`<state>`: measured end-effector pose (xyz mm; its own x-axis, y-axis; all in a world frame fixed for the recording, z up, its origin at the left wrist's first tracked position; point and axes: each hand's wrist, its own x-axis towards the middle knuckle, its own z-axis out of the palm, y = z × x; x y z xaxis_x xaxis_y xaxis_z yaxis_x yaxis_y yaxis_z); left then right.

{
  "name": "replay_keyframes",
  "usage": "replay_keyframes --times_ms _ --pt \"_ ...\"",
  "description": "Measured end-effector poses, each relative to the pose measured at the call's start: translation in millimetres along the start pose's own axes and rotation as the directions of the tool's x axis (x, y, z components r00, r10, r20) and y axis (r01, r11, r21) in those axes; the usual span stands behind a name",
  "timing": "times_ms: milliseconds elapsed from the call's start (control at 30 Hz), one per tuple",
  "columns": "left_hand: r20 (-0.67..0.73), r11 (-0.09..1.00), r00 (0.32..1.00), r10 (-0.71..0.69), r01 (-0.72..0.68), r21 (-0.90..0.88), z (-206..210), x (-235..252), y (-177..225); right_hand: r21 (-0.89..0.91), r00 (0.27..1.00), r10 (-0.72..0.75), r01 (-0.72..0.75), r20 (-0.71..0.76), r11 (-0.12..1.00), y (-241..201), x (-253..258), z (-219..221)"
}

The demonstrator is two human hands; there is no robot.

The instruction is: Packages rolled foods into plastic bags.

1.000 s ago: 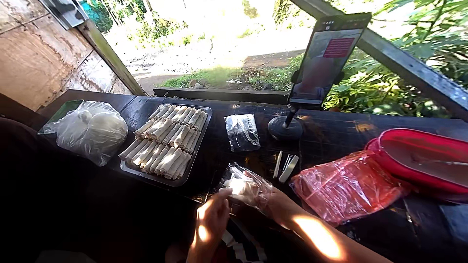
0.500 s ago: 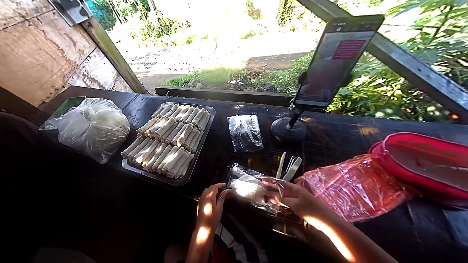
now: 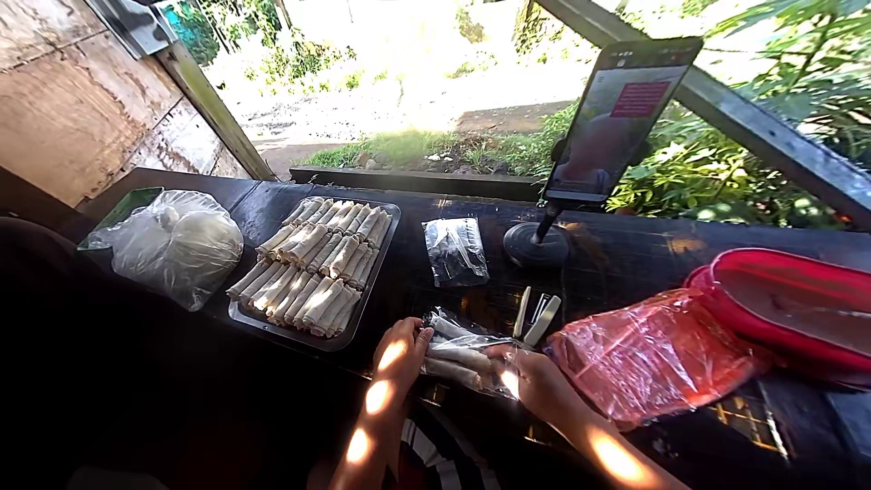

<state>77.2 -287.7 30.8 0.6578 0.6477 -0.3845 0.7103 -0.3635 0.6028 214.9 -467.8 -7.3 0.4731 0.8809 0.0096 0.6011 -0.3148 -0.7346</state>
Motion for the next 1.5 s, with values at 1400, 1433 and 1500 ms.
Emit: replay_keyframes --times_ms 1400,1433,1500 --pt "0.221 0.926 0.911 0.349 -0.372 0.070 -3 39 9 -0.186 0.989 0.115 -0.096 0.095 0.978 -8 34 -2" --pt "0.226 0.922 0.905 0.361 -0.383 0.061 -3 39 8 -0.144 0.984 0.134 -0.116 0.120 0.983 -7 35 -3" --pt "0.237 0.912 0.891 0.388 -0.408 0.041 -3 40 6 -0.069 0.969 0.176 -0.167 0.171 0.984 -6 38 -6"
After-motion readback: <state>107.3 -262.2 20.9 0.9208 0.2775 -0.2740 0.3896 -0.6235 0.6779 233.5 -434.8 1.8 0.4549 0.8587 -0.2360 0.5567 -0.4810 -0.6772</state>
